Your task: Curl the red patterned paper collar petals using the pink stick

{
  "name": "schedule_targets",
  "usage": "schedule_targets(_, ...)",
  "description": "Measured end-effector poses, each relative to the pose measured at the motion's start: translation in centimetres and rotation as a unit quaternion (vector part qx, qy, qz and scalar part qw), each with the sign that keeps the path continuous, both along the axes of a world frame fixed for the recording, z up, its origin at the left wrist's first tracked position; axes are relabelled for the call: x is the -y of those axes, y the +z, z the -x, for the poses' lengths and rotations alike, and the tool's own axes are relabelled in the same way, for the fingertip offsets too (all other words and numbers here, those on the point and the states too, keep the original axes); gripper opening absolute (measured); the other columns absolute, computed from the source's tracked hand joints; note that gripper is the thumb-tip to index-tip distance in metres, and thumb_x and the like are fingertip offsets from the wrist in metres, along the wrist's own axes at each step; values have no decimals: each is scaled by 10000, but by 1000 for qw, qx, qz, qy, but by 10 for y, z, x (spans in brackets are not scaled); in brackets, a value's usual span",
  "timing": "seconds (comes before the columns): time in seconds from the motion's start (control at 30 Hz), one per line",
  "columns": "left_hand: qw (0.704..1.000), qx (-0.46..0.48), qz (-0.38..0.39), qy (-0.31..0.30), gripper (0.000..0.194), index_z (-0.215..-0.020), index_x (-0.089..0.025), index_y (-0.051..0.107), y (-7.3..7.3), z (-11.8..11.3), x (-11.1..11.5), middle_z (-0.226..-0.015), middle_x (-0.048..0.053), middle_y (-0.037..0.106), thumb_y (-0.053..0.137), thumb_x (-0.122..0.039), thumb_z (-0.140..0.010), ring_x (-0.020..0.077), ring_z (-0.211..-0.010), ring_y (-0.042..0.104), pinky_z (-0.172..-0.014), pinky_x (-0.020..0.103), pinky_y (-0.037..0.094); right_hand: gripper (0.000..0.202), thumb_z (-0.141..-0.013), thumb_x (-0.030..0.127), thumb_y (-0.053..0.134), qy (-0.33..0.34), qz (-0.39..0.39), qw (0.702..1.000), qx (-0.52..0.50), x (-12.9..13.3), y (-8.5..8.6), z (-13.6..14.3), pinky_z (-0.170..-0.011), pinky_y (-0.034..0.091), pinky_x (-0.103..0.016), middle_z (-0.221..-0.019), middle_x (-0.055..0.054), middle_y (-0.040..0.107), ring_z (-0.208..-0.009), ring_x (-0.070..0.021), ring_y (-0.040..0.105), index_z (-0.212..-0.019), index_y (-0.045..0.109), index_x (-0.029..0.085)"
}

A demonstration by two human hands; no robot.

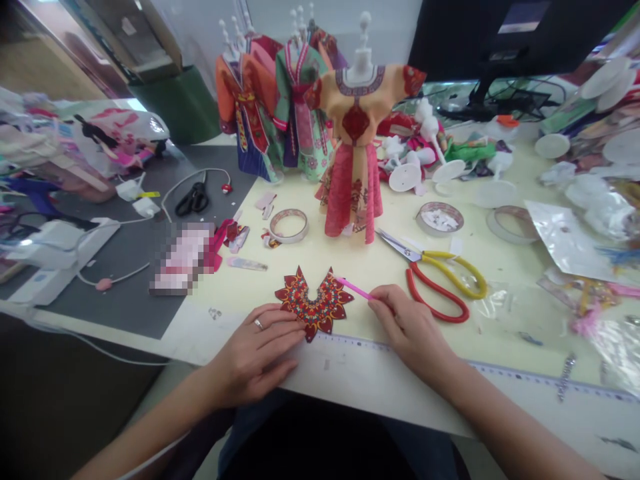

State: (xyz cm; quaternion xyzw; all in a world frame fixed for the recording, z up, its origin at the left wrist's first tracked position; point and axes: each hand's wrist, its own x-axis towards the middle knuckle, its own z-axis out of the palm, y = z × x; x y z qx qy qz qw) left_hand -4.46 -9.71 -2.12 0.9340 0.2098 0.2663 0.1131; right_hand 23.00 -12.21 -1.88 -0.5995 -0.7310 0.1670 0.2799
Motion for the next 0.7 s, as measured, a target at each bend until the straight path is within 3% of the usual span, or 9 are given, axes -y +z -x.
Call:
schedule_targets(0.23, 998, -27, -59, 8, 217, -1019, -126, 595, 22, 7, -37, -943, 77, 685, 564, -199, -817, 187, -859, 607, -826, 378, 488, 198, -898, 267, 386, 18, 74, 995, 58, -6, 14, 5, -539, 450, -274, -698, -11, 636, -586, -158, 606, -1057, 474, 190)
schedule_targets(0.33, 990, -1, -93, 102, 167, -953, -139, 620, 30, 11, -68, -860, 68, 694, 563, -229, -824, 197, -797, 624, -747, 374, 504, 224, -907, 264, 359, 40, 61, 995, 64, -15, 20, 12, -531, 439, -260, -718, -12, 648, -577, -144, 607, -1087, 460, 179)
schedule_targets(0.47, 969, 14, -33, 246, 132, -840, -169, 639, 39, 15, -113, -832, 44, 689, 526, -237, -844, 191, -775, 629, -705, 349, 499, 231, -916, 273, 342, 56, 21, 991, 118, -29, 23, 24, -504, 403, -253, -647, 0, 645, -550, -151, 611, -1078, 468, 167)
schedule_targets(0.57, 967, -13, -17, 252, 142, -819, -173, 653, 38, 15, -137, -777, 35, 678, 523, -227, -842, 195, -717, 618, -666, 353, 487, 226, -920, 289, 342, 47, -5, 983, 177, -39, 23, 32, -480, 353, -255, -632, 0, 651, -536, -163, 610, -1042, 495, 177)
schedule_targets(0.7, 975, -34, -26, 217, 133, -811, -153, 653, 22, 11, -142, -791, 46, 673, 524, -176, -831, 190, -783, 593, -724, 340, 470, 249, -911, 301, 339, 40, -21, 977, 210, -51, 23, 37, -466, 279, -262, -602, -17, 633, -519, -176, 580, -986, 540, 176)
